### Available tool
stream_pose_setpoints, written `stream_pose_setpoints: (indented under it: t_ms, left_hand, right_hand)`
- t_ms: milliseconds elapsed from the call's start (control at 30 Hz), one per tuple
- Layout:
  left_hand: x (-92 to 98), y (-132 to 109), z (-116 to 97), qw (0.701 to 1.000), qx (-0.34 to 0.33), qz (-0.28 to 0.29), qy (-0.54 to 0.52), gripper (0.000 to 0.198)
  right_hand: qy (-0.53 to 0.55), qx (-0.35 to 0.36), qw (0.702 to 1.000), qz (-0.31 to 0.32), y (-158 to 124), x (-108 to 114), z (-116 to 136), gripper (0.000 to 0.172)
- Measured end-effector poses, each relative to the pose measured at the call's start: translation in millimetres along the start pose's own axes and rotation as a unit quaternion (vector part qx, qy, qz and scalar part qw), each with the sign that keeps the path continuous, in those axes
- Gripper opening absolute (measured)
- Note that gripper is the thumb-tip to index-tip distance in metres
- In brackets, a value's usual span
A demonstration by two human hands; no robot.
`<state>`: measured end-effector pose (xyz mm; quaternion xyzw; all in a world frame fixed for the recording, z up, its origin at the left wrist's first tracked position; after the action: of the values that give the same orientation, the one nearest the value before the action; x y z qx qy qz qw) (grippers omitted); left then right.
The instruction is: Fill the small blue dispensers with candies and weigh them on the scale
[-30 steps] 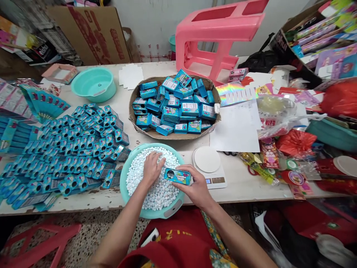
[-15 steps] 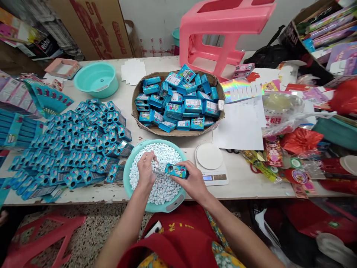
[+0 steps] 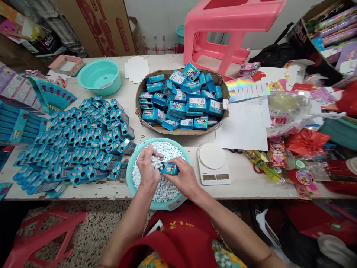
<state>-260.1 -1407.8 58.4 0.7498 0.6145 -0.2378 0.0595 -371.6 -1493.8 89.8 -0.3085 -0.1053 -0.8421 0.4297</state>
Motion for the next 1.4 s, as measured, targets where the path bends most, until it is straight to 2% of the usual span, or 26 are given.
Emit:
stream_pose_setpoints:
  t_ms: [500, 700, 867, 967, 1067, 1167, 1233, 1300, 1333, 1400]
  left_hand:
    - [-14.5, -3.4, -7.5, 0.996, -0.069, 0.026, 0.040, 0.034]
    - [-25.6, -4.9, -0.3, 0.999, -0.022, 0.046, 0.019, 0.034]
    - [-32.4, -10.7, -10.3, 0.998, -0.007, 0.057, -0.028, 0.032]
    - [-36.0, -13.1, -13.2, 0.997, 0.005, 0.065, -0.041, 0.032]
    - [-33.6, -9.1, -12.3, 0.996, 0.037, 0.056, -0.052, 0.033]
    - [-21.2, 3.7, -15.1, 0.997, 0.026, 0.049, -0.046, 0.032]
    - [-2.6, 14.0, -13.0, 0.999, -0.014, 0.036, 0.014, 0.032]
    - [13.1, 21.3, -3.3, 0.983, -0.062, 0.061, 0.161, 0.031]
    - [15.3, 23.3, 5.3, 0.957, -0.085, 0.100, 0.260, 0.029]
    - [10.2, 24.3, 25.8, 0.874, -0.132, 0.193, 0.426, 0.024]
  right_hand:
    - [0.023, -0.010, 1.000, -0.008, 1.6, 5.2, -10.0, 0.030]
    - [0.055, -0.030, 0.998, -0.002, 2.9, 10.1, -17.8, 0.029]
    - [0.104, -0.008, 0.995, 0.002, 1.6, 19.1, -8.5, 0.032]
    - [0.133, 0.002, 0.991, -0.002, 4.7, 14.0, -7.4, 0.031]
    - [0.171, -0.008, 0.985, 0.013, 8.9, 3.1, -13.1, 0.030]
    - [0.213, -0.032, 0.976, 0.021, 7.5, 9.1, -23.6, 0.036]
    - [0.247, -0.042, 0.968, 0.016, 2.5, 25.6, -34.0, 0.038]
    - [0.274, -0.064, 0.960, -0.003, -2.8, 48.0, -54.5, 0.041]
    - [0.278, -0.084, 0.957, -0.024, -4.8, 60.6, -70.2, 0.042]
    - [0.259, -0.138, 0.953, -0.081, -6.6, 86.0, -110.5, 0.043]
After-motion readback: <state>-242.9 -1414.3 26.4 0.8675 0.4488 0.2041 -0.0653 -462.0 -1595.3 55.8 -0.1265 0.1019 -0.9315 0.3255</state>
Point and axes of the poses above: each hand's wrist, its own y-axis towards the middle knuckle, its own x-axis out of the back of the hand, z = x × y, the point moved 9 cm from there along y, towards the middle knuckle, and after that the axes turned 8 degrees about -x, right-handed, at the moved point
